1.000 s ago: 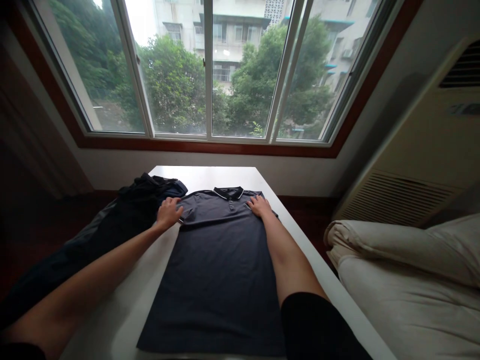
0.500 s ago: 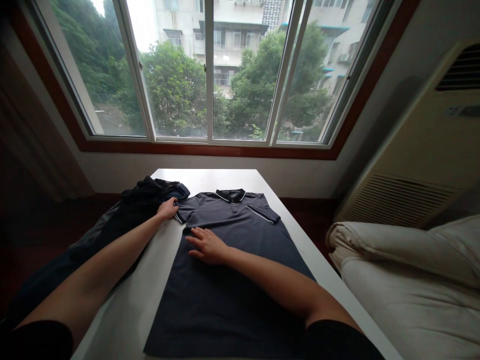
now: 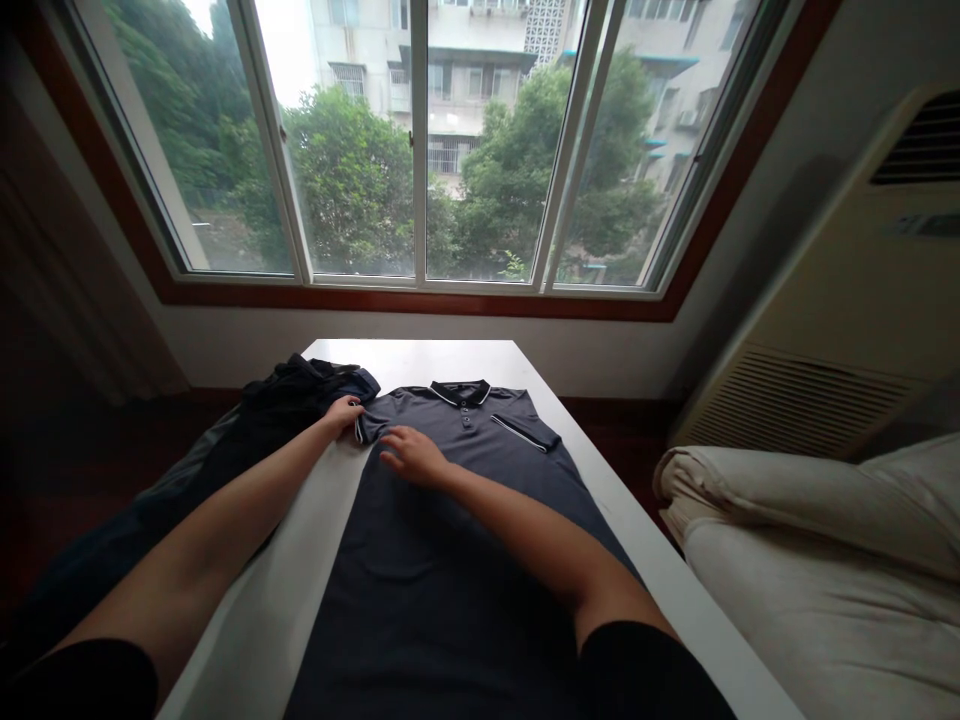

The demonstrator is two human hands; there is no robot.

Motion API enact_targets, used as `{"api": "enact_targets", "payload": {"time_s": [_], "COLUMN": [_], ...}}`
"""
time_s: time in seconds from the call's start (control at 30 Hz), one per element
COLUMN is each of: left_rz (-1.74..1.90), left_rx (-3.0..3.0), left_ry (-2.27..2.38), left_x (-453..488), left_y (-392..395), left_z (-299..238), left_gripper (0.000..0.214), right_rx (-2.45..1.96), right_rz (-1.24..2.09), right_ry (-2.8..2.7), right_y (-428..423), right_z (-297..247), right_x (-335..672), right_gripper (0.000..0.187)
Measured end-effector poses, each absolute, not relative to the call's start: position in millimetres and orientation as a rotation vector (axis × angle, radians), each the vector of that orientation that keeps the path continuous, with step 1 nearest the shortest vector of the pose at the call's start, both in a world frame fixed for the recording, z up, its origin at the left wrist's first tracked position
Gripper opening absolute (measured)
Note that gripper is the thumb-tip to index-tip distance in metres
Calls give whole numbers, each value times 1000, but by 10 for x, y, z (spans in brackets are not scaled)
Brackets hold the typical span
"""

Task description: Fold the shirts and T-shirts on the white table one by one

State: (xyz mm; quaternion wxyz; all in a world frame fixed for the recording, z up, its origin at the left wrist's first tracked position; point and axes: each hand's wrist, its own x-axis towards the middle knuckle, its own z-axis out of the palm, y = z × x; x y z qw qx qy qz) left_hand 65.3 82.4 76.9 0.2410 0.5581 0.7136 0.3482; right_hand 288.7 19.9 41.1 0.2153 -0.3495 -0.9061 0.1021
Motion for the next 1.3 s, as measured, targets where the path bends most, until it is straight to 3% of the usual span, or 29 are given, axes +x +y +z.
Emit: {"api": "enact_targets", "payload": {"time_s": [0.17,0.5,0.6,0.7,0.8,0.9,0.97,1.17,1.3], "left_rz": [938,1045,956,785,617,510,521,421,219], "left_rx": [1601,2162,2227,2230,2349,2445,2443,2482,2425], "left_ry": [2000,1858,1901,1937,1715,1534,1566,1701,1749], "left_x": [655,890,1086,1251,1368,1462,1515,1615,1696], "left_y": [902,834,734,645,584,558,573,740,746], "left_z": [769,805,814,778,698,611,569,462,281], "left_gripper": [24,23,26,31,47,66,70,54,70], "right_rx": [-1350,-1531,-1463,-1352,-1317,-1413,-1519,-1845,-2044], "right_rz": [242,356,312,225,156,130,112,-16,31], "right_ry": [-2458,-2560,-2601,-2633,-2606,-2484,-2400,-2192,-2158], "right_y": [967,1213,1236,1264,1291,1302,1295,1171,987], "right_z": [386,157,142,170,250,346,389,291,69], "right_x": [2830,2613,2691,2935,3347,3860,4215,5088,5339], "right_gripper": [54,80,78,62,41,35,34,45,63]}}
